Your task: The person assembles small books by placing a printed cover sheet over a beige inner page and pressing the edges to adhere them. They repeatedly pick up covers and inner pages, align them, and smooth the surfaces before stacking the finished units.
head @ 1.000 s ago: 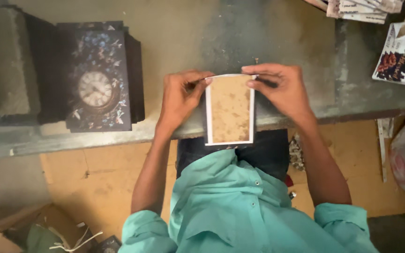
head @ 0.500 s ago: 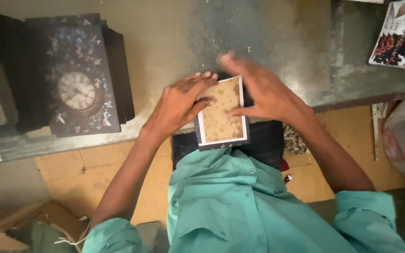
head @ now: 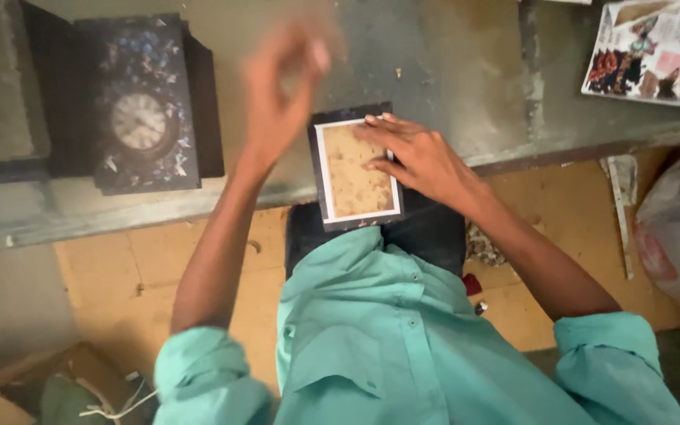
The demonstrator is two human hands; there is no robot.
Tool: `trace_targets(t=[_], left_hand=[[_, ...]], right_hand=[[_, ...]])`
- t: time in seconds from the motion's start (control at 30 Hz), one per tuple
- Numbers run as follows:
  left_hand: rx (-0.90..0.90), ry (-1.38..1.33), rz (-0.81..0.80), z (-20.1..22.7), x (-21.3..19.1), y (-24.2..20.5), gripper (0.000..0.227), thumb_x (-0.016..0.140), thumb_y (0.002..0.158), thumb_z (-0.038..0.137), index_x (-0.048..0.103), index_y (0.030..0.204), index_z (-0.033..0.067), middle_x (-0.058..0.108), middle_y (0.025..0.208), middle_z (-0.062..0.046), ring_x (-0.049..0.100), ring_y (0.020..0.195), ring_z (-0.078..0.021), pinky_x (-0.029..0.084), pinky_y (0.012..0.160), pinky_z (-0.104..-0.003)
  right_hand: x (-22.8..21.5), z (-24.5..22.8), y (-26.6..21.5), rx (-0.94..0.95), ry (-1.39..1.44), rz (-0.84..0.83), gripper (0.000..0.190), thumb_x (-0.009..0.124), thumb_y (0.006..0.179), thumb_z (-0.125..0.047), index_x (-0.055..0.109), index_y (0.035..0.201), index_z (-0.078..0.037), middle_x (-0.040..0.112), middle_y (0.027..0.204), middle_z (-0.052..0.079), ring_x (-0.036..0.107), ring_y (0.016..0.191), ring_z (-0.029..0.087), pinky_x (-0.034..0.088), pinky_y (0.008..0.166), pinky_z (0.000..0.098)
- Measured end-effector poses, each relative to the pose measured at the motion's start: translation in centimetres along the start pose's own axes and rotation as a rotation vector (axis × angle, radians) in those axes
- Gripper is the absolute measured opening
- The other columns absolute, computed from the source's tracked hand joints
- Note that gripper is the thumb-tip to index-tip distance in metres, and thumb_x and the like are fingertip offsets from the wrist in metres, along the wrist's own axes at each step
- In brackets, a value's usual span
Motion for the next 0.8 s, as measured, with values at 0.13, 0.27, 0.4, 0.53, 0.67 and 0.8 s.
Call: trace_targets(t=[0.13, 0.27, 0.4, 0.53, 0.67, 0.8], left_hand=[[-0.033, 0.196, -0.053, -2.2, 3.5, 1.1, 0.023, 0.055, 0.101, 0.001, 0.062, 0.122, -0.0041, 0.059, 0.112, -0.02, 0.05, 0.104, -0.0324, 0.044, 0.092, -0.042], [0.228, 0.338, -0.461, -0.8, 10.1, -0.8, 0.048, 0.046, 0.097, -0.003, 0.054, 0.144, -0.0034, 0.042, 0.158, -0.024, 0.031, 0.152, -0.0451, 0.032, 0.127, -0.052], [0.257, 0.405, -0.593, -0.3, 11.4, -1.0, 0.041, 0.051, 0.097, -0.001, 0.055, 0.137, 0.0019, 0.038, 0.162, -0.018, 0.021, 0.158, -0.0408, 0.019, 0.131, -0.057], [0.325, 0.51, -0.493, -0.1, 11.1, 1.7, 0.059, 0.056, 0.086, -0.001, 0.055, 0.145, -0.0045, 0.042, 0.159, -0.018, 0.025, 0.155, -0.039, 0.018, 0.129, -0.057], [-0.381, 0.416, -0.501, -7.4, 12.7, 2.7, 0.029, 0.049, 0.105, 0.021, 0.059, 0.13, 0.0106, 0.055, 0.145, -0.014, 0.043, 0.142, -0.0334, 0.032, 0.123, -0.045], [0.404, 0.418, -0.544, -0.9, 18.2, -0.3, 0.034, 0.058, 0.097, 0.007, 0.059, 0.131, 0.0026, 0.039, 0.163, -0.02, 0.027, 0.156, -0.0379, 0.019, 0.133, -0.051]], right_hand=[[0.3, 0.8, -0.8, 0.02, 0.067, 0.041, 0.046, 0.075, 0.097, -0.023, 0.063, 0.141, -0.013, 0.067, 0.137, 0.014, 0.061, 0.132, 0.037, 0.051, 0.112, 0.0443], [-0.5, 1.1, -1.5, 0.105, 0.095, 0.191, 0.054, 0.084, 0.09, -0.028, 0.064, 0.137, -0.011, 0.065, 0.138, 0.012, 0.059, 0.132, 0.035, 0.051, 0.111, 0.0438], [-2.0, 1.4, -2.3, 0.208, -0.013, 0.443, 0.101, 0.095, 0.074, -0.047, 0.045, 0.153, -0.007, 0.039, 0.157, 0.018, 0.036, 0.145, 0.041, 0.034, 0.122, 0.0542], [-1.8, 2.0, -2.8, 0.145, -0.109, 0.494, 0.128, 0.097, 0.075, -0.06, 0.021, 0.166, -0.01, 0.01, 0.172, 0.025, 0.016, 0.159, 0.049, 0.019, 0.13, 0.0621], [-0.5, 3.7, -3.6, 0.176, -0.157, 0.499, 0.139, 0.095, 0.075, -0.065, 0.007, 0.17, -0.013, -0.004, 0.17, 0.026, 0.0, 0.159, 0.049, 0.013, 0.13, 0.065], [-0.7, 4.2, -4.0, 0.212, -0.179, 0.542, 0.147, 0.094, 0.073, -0.069, -0.006, 0.166, -0.014, -0.016, 0.166, 0.027, -0.01, 0.157, 0.049, 0.009, 0.129, 0.068]])
Point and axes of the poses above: each hand's wrist, its own y-axis towards the middle knuckle, its own x-axis out of the palm, z = x × y, the point moved 9 cm from there along y, towards the middle knuckle
